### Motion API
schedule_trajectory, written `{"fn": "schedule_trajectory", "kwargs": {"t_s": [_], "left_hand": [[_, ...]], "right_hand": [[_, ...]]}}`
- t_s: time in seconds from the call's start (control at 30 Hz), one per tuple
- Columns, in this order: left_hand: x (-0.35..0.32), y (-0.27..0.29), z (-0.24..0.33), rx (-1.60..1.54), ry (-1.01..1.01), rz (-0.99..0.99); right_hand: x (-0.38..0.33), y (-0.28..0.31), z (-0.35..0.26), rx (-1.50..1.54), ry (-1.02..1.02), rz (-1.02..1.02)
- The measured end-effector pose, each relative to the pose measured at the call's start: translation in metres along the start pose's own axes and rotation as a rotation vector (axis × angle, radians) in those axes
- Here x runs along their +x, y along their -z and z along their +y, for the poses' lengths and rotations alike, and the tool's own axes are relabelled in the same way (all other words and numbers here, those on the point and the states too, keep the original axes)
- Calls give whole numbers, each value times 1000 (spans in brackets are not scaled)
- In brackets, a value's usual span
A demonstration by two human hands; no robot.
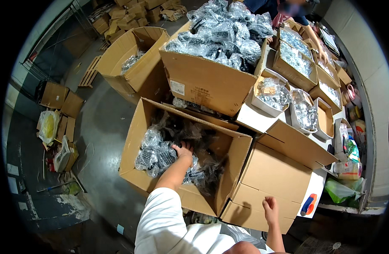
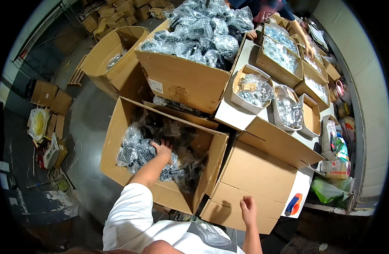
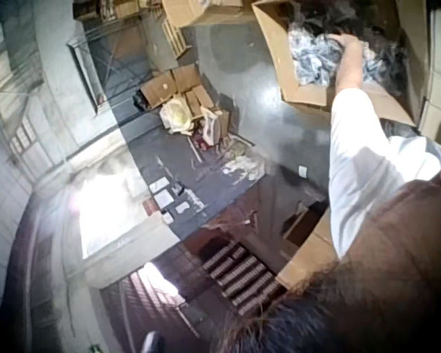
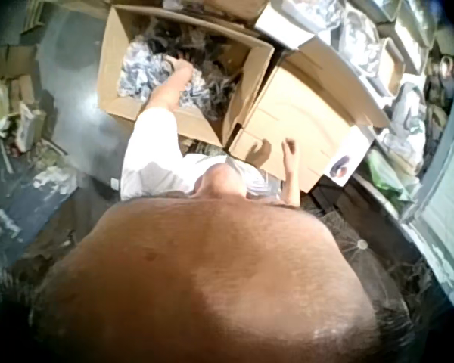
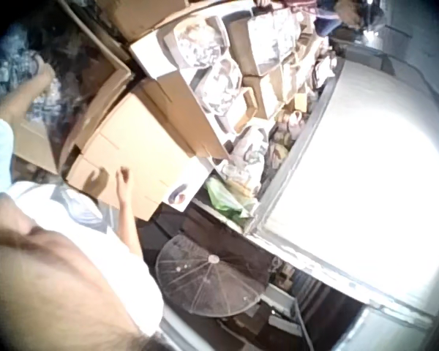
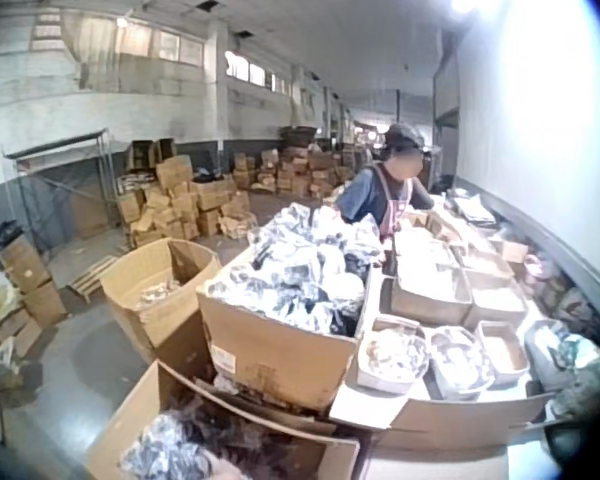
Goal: The person wraps metal components in bubble wrap, places them into cardboard boxes, and seals the boxes using a tape dispenser.
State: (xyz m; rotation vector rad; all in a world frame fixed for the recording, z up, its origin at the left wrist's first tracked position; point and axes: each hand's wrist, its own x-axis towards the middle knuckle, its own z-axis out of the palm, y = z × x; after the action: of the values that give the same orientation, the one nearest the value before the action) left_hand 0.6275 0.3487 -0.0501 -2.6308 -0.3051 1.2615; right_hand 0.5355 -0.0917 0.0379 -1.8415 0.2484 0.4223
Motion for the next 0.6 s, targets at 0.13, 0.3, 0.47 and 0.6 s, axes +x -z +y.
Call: {"fn": "schedule_trajectory", "kwargs": {"t_s": [0.13,0.3,0.47,0.6], "left_hand": [[-6,-4,-33,-238,-5,39],[-73,7,-85,-544,-23,210],[-115,-11,-76,-2380,-598,-477],[-164,30,9,-2333,-962,-329]], "right_hand": [[23,-60,-104,-218,237,-76],[21,-116,-154,-403,504,-288],[11,-166,-134,-37,43,-832],[18,-175,-117,713,-104,-586]]}}
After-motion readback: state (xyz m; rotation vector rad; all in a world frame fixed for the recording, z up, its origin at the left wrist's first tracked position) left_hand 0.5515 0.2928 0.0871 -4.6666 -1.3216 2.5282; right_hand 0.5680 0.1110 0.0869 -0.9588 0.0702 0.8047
